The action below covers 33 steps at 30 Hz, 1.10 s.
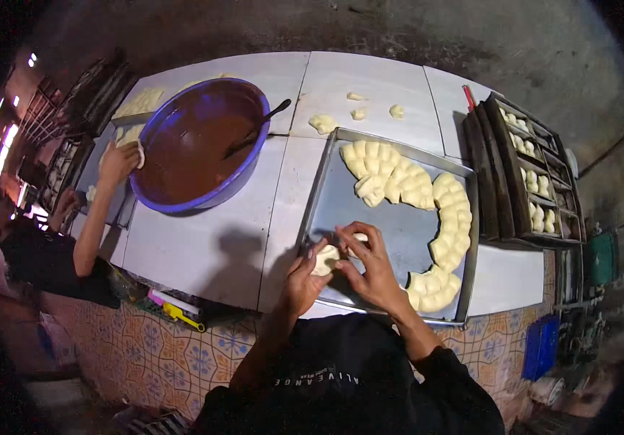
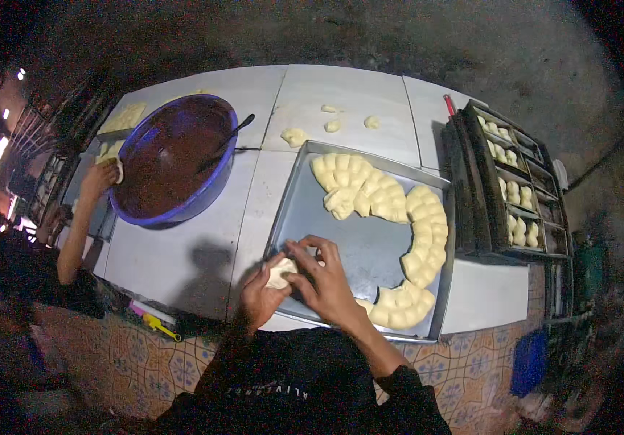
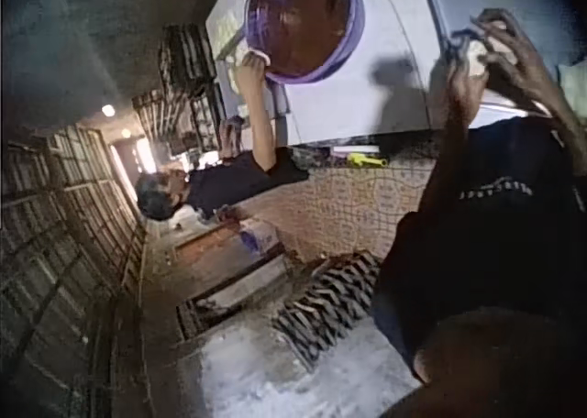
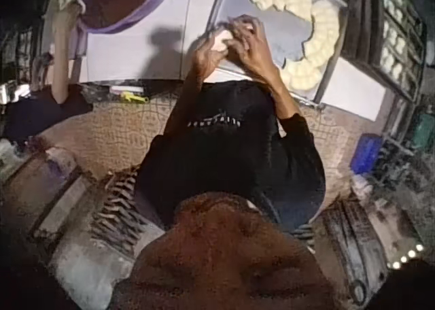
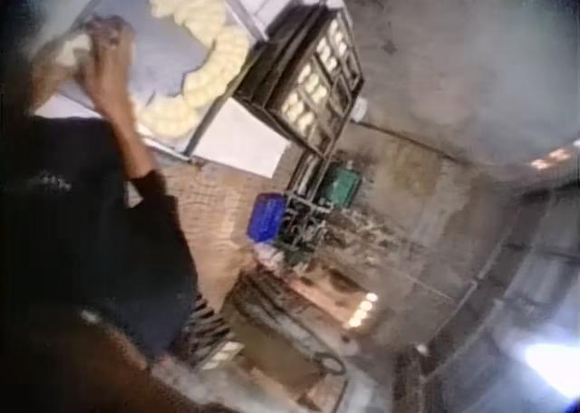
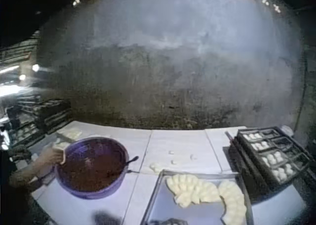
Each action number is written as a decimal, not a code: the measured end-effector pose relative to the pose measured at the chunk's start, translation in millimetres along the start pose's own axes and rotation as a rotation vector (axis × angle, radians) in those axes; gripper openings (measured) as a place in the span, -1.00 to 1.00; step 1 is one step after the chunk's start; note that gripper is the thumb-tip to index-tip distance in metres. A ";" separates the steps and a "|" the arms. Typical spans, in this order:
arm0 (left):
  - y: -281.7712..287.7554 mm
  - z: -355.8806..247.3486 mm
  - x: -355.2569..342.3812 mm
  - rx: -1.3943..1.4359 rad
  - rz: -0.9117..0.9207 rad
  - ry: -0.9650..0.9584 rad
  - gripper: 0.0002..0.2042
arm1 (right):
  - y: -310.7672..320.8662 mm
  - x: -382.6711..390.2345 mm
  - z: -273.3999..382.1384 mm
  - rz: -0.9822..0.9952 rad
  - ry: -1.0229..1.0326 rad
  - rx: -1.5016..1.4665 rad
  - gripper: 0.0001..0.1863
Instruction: The person takes dough pieces from a tray, adds chocolate filling from a bowl, shapes the dough around the filling by hand, and places the filled rolls into baking tins.
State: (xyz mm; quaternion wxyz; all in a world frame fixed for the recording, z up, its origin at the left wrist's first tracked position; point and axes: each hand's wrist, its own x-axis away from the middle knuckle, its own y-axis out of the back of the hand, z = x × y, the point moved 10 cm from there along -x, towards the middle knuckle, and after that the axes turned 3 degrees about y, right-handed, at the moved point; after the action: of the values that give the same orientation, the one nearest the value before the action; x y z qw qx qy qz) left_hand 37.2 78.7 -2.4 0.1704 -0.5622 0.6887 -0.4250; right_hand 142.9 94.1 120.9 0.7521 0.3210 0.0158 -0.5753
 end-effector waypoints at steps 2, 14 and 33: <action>-19.4 6.2 -2.1 0.216 0.113 0.006 -0.44 | -11.7 2.3 -2.7 0.028 0.080 0.147 -0.57; -13.5 -36.6 20.3 -0.747 -0.238 -0.431 -0.87 | 4.6 -7.5 -26.8 -0.052 -0.012 -0.201 -0.66; 141.9 -328.7 -102.8 -1.395 -0.570 -0.264 -0.11 | -84.7 7.4 -82.3 0.150 -0.218 -0.941 0.19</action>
State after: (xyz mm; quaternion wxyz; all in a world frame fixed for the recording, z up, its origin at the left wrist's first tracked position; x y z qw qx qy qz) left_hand -254.4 303.4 53.3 -0.2593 -0.7416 0.5998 0.1516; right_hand 99.7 117.9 13.4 0.8524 -0.1156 0.1718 -0.4802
